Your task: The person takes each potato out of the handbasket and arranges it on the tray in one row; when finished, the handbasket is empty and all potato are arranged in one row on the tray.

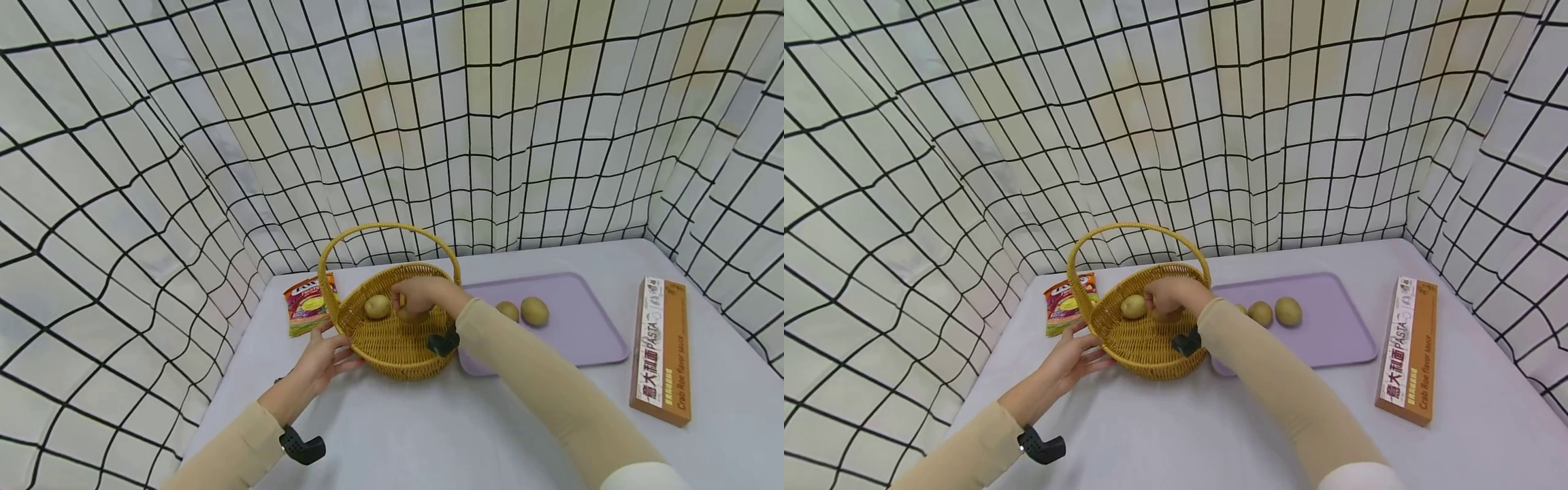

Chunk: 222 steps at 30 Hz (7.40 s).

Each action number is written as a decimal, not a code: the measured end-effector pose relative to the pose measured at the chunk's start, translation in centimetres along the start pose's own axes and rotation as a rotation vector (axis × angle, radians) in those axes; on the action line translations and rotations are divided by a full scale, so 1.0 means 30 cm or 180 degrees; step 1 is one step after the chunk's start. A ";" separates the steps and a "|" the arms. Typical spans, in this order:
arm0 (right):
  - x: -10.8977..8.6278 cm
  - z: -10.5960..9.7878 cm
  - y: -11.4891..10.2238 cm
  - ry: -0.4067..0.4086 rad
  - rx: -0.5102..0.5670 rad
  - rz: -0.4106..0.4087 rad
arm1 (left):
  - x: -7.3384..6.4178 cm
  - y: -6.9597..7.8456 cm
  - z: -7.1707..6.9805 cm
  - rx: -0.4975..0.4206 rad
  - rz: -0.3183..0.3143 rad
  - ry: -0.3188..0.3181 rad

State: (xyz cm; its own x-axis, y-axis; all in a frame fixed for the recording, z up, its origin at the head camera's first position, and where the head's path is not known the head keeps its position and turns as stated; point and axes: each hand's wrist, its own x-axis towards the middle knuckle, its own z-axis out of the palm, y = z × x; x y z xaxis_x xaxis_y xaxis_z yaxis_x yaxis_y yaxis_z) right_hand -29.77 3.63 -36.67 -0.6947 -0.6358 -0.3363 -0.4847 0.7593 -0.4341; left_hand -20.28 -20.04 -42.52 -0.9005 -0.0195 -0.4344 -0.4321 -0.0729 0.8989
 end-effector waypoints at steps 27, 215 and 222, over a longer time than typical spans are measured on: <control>-0.310 -0.111 -0.077 0.0179 -0.0047 -0.0353 | 0.001 -0.002 -0.010 -0.0015 -0.0015 -0.0005; -0.099 0.019 -0.002 0.0554 0.0403 0.0177 | 0.009 0.012 -0.010 0.0053 -0.0119 -0.0064; -0.039 0.030 0.004 0.0533 0.0456 0.0296 | 0.012 0.011 -0.010 0.0045 -0.0109 -0.0083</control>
State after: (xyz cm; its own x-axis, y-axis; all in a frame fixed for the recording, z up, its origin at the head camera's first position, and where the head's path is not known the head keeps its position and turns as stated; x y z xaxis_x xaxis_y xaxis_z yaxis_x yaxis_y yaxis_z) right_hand -28.55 4.35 -37.10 -0.8171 -0.5231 -0.2423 -0.3425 0.7786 -0.5258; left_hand -20.73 -20.36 -42.38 -0.8861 0.0088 -0.4634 -0.4631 -0.0590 0.8844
